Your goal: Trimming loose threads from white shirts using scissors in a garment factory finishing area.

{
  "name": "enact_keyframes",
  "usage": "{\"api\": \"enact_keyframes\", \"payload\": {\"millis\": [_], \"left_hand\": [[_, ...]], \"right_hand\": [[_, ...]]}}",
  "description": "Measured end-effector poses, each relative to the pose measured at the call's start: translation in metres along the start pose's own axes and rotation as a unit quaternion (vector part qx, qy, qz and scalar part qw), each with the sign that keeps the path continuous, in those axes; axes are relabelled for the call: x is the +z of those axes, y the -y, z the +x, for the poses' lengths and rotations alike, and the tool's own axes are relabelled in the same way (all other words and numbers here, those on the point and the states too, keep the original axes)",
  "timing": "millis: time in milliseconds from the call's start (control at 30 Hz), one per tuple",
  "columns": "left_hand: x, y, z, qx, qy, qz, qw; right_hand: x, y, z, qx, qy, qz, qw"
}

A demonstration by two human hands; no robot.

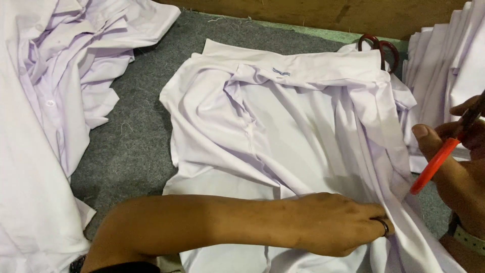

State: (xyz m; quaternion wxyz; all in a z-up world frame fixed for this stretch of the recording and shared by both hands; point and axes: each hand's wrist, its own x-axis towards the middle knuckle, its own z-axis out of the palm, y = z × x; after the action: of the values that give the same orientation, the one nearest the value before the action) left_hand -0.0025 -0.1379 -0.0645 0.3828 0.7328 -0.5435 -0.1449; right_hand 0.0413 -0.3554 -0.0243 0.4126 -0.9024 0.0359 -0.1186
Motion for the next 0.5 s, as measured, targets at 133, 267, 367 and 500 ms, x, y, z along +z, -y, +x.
{"api": "enact_keyframes", "payload": {"millis": [133,267,367,500], "left_hand": [[-0.051,-0.010,-0.019,-0.013,-0.023,0.077,0.997],[-0.136,0.031,-0.083,-0.025,-0.281,0.346,0.895],[-0.194,0.065,-0.152,-0.347,-0.382,0.220,0.828],[-0.206,0.077,-0.184,-0.557,-0.296,0.130,0.765]], "right_hand": [[-0.001,-0.006,-0.004,-0.010,-0.034,-0.044,0.998],[0.003,0.053,-0.010,-0.171,0.036,-0.046,0.984],[0.000,0.079,0.003,-0.185,0.087,-0.126,0.971],[0.017,0.111,0.044,-0.237,0.135,-0.208,0.939]]}}
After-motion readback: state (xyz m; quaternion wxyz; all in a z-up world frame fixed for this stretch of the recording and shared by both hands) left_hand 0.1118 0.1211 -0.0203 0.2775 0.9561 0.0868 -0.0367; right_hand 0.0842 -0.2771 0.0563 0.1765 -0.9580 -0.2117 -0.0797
